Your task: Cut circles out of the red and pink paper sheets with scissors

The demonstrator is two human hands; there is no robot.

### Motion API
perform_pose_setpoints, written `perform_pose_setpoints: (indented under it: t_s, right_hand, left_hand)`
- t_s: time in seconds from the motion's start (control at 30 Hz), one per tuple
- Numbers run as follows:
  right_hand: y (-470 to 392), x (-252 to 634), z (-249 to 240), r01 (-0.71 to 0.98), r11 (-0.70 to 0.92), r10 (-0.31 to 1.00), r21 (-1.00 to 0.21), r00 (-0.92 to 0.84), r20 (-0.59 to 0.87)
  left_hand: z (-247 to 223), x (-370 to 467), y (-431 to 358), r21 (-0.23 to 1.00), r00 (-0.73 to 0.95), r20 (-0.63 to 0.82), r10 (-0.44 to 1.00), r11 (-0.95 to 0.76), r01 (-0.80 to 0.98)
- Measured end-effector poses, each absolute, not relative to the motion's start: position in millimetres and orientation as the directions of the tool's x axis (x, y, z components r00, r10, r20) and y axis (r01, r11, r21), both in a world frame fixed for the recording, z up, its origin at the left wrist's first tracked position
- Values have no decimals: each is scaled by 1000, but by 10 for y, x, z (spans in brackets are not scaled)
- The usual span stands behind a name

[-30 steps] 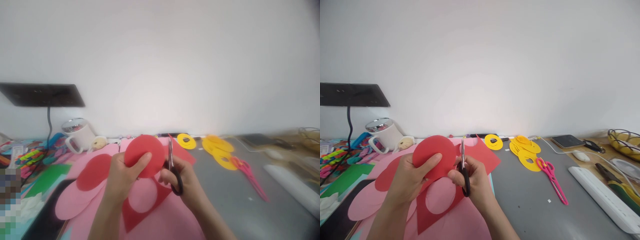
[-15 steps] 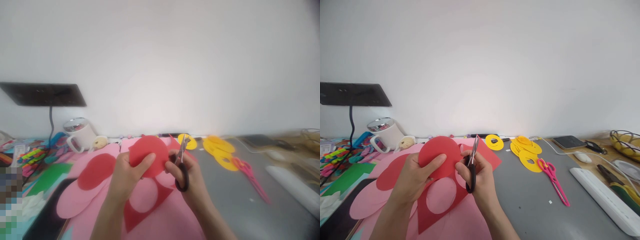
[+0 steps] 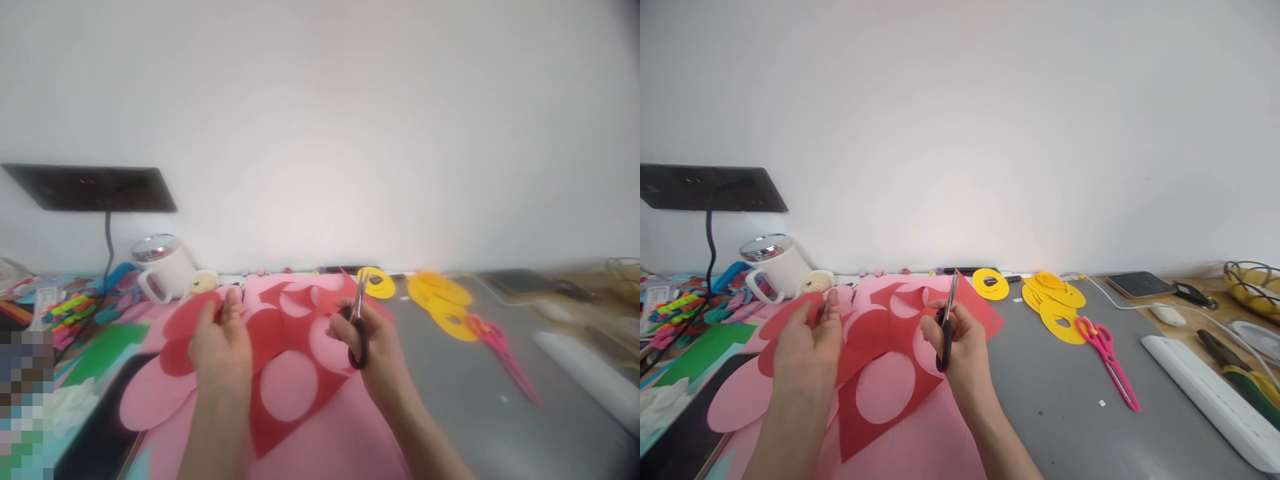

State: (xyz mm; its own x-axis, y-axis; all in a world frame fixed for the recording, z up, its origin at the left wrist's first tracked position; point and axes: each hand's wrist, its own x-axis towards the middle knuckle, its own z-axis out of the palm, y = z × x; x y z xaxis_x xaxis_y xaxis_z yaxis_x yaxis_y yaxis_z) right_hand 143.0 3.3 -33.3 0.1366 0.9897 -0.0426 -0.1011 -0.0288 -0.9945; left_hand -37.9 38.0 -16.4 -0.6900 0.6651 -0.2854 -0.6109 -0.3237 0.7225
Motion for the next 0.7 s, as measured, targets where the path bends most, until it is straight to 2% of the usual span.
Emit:
perform_pose_setpoints:
  t_s: [0.13, 0.2, 0.23, 0.27, 0.3, 0.33, 0.37, 0.43, 0.57, 0.67, 0.7]
  right_hand:
    - [45, 1435, -296, -106, -62, 959, -992, 268, -89]
    - [49, 1447, -270, -106, -61, 926, -993, 366, -96]
    - [50, 1454, -258, -111, -62, 906, -992, 410, -102]
    - [53, 1461, -247, -122, -60, 886, -991, 451, -109]
    - [56, 1468, -238, -140, -51, 864, -989, 491, -114]
    - [59, 1473, -229, -157, -35, 841, -987, 528, -114]
    - [63, 1478, -222, -169, -14, 818, -985, 565, -109]
    - [70, 1486, -208, -158, 34, 770, -987, 634, -75]
    - [84, 1504, -204, -75, 101, 728, -992, 686, 22]
    - [98, 1520, -235, -77, 141, 734, -987, 677, 52]
    - [100, 1525, -248, -78, 152, 733, -985, 677, 60]
  left_hand:
    - [-94, -293, 337, 629, -541, -458, 706, -173, -758]
    - [-63, -193, 303, 643, -450, -436, 779, -80, -761]
    - [-59, -143, 284, 691, -392, -380, 838, -24, -722]
    - [-64, -97, 266, 853, -347, -237, 908, 23, -522]
    - [-80, -55, 251, 962, -283, -111, 953, 31, -271]
    - [-105, -20, 238, 1000, -228, -14, 974, 11, -12]
    - [-138, 11, 229, 976, -192, 52, 980, -9, 219]
    - [-226, 57, 220, 871, -150, 82, 985, 2, 492]
    - [-482, 98, 210, 732, -12, 57, 998, -34, 681]
    - [-699, 104, 193, 676, 131, 160, 978, -205, 708]
    - [-753, 108, 192, 678, 128, 189, 974, -224, 701]
